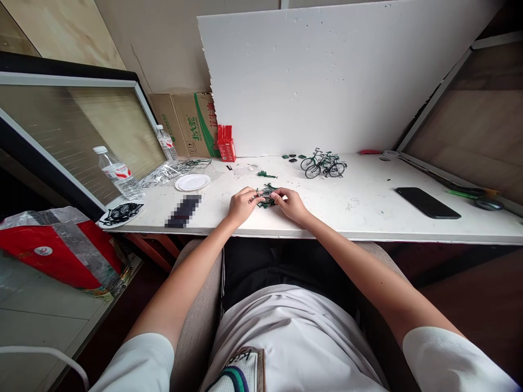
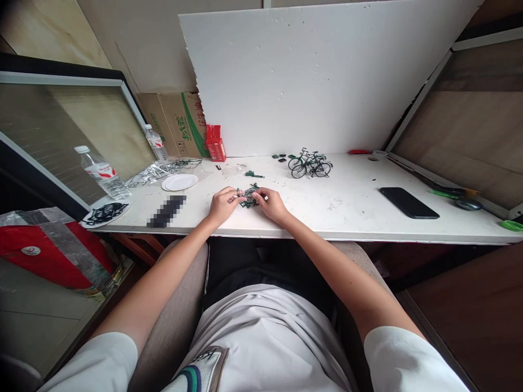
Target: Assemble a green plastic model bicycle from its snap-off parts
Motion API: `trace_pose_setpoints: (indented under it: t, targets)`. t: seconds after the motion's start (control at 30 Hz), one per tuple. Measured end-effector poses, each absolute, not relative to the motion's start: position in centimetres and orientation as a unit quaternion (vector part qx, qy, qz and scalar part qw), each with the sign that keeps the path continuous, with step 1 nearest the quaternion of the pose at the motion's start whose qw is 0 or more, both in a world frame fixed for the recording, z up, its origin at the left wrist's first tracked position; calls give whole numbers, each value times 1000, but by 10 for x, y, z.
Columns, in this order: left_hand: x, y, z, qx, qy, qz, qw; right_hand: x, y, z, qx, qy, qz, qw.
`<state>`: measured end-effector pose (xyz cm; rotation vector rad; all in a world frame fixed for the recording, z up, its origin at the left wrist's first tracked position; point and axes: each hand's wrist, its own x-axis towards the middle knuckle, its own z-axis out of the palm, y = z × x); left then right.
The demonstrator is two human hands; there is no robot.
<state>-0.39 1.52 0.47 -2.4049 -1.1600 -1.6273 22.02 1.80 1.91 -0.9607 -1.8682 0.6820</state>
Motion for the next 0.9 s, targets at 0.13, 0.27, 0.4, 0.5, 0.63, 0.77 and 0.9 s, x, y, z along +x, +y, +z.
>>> trace_pose_setpoints:
  t: [0.13, 0.27, 0.4, 0.5, 0.63, 0.77, 0.9]
  targets:
    - [-4, 15, 5, -768, -367, -524, 13, 220, 18, 19, -370, -754, 301, 451]
    - [-5, 13, 5, -773, -358, -524, 21, 221, 17, 20, -374, -758, 288, 449]
    - [-6, 12, 6, -777, -364, -513, 29, 221, 16, 19, -365, -767, 283, 445]
    - [-5, 11, 7, -776, -356, -521, 17, 220, 15, 19, -349, -760, 284, 468]
    - [-5, 10, 7, -771, -344, -535, -17, 220, 12, 19, -332, -782, 207, 486]
    - [-5, 9, 7, -764, -327, -551, -74, 221, 13, 18, -292, -810, 108, 497]
    - [-4, 7, 8, -750, -335, -558, -115, 221, 16, 16, -267, -816, 53, 510]
